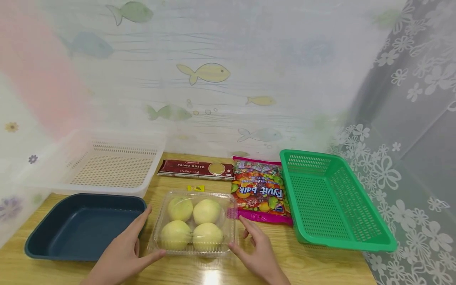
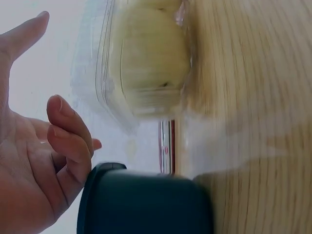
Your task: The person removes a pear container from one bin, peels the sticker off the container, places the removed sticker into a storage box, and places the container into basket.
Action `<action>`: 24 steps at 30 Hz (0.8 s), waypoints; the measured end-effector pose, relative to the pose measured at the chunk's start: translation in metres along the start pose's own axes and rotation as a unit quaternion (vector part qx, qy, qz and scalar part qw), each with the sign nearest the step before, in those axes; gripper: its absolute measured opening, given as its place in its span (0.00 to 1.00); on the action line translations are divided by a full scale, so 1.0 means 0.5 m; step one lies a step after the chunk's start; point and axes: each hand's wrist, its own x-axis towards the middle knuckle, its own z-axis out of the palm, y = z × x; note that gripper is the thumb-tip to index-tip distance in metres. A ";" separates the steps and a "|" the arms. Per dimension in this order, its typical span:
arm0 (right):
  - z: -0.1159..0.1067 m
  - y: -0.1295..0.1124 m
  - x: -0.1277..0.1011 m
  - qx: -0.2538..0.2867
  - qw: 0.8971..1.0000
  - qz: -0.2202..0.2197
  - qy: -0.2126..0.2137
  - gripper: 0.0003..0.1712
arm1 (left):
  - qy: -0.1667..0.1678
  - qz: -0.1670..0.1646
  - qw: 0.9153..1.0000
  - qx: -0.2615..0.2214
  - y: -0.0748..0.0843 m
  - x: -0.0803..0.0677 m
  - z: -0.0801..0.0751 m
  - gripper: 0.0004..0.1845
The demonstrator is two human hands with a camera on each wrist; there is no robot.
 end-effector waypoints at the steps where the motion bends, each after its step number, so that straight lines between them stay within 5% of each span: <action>1: 0.001 0.003 -0.002 -0.001 1.000 -0.012 -0.003 0.40 | -0.002 -0.001 1.000 -0.003 0.002 0.000 0.003 0.66; 5: 0.008 0.012 -0.006 -0.006 0.999 -0.032 -0.019 0.46 | -0.033 -0.018 0.999 -0.027 0.006 0.003 0.014 0.70; 9: 0.014 0.014 -0.010 0.003 0.999 -0.001 -0.041 0.53 | -0.069 -0.041 0.996 -0.038 0.008 0.005 0.026 0.73; 14: 0.016 0.011 -0.010 0.044 0.996 0.048 -0.067 0.57 | -0.075 -0.054 0.995 -0.044 0.007 0.011 0.040 0.76; 24: 0.024 0.022 -0.013 0.118 0.986 0.046 -0.112 0.54 | -0.070 -0.082 0.991 -0.079 0.000 0.016 0.072 0.81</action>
